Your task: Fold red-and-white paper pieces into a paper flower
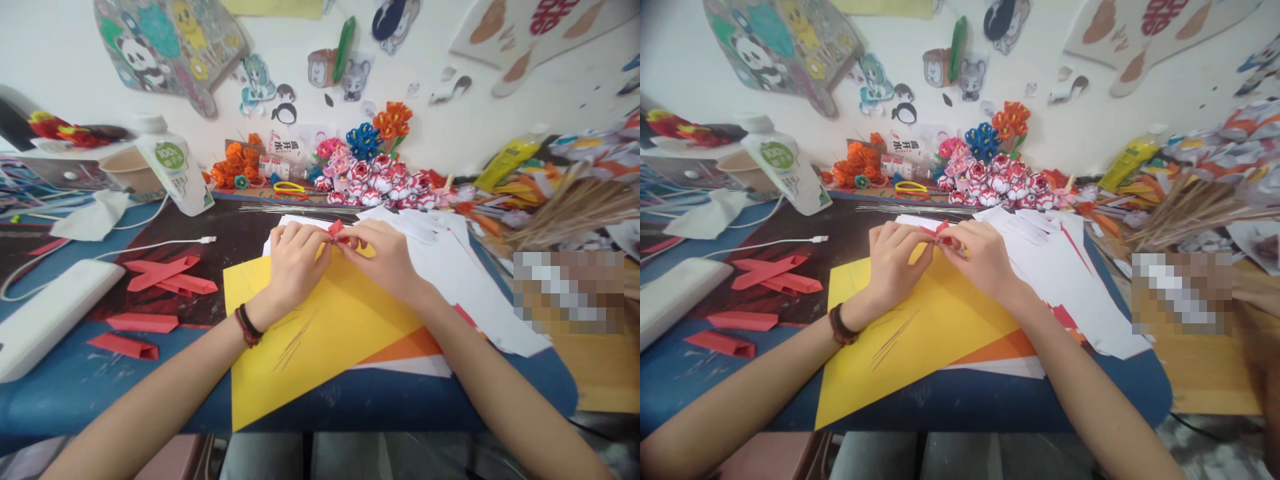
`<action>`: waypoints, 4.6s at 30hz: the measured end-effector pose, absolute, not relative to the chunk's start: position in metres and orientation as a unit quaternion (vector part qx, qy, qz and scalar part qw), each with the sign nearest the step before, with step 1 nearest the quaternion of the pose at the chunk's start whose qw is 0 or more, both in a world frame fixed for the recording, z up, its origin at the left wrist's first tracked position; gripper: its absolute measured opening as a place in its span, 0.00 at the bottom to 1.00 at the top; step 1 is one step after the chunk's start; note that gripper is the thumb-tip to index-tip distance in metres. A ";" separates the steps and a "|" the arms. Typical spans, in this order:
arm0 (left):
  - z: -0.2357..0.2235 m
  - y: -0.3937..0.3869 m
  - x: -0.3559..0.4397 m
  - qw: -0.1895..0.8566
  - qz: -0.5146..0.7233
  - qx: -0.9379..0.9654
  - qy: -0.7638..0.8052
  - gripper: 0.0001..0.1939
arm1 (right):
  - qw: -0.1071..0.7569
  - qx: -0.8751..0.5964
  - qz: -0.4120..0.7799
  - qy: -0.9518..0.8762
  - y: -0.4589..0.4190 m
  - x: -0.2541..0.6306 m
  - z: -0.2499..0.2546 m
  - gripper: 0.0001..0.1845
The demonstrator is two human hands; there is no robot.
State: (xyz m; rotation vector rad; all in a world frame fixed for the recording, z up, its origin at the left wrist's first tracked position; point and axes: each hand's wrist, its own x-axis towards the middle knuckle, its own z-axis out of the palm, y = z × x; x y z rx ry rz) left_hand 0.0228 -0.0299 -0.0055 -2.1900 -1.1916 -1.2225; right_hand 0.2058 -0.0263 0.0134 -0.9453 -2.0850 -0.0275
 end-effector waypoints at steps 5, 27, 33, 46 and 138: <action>-0.007 -0.030 0.022 0.178 -0.435 -0.778 -0.417 0.03 | 0.412 -0.365 -0.010 -0.835 -0.025 0.207 0.015 0.07; -0.007 -0.031 0.022 0.250 -0.382 -0.814 -0.359 0.05 | 0.381 -0.405 0.086 -0.826 -0.030 0.206 0.014 0.07; -0.009 -0.032 0.021 0.282 -0.337 -0.845 -0.304 0.13 | 0.311 -0.437 0.127 -0.834 -0.028 0.215 0.019 0.07; -0.009 -0.038 0.017 0.337 -0.295 -0.855 -0.261 0.12 | 0.292 -0.402 0.084 -0.864 -0.026 0.218 0.016 0.06; -0.003 -0.022 0.012 0.235 -0.236 -0.876 -0.350 0.05 | 0.291 -0.418 -0.089 -0.856 -0.025 0.197 -0.011 0.12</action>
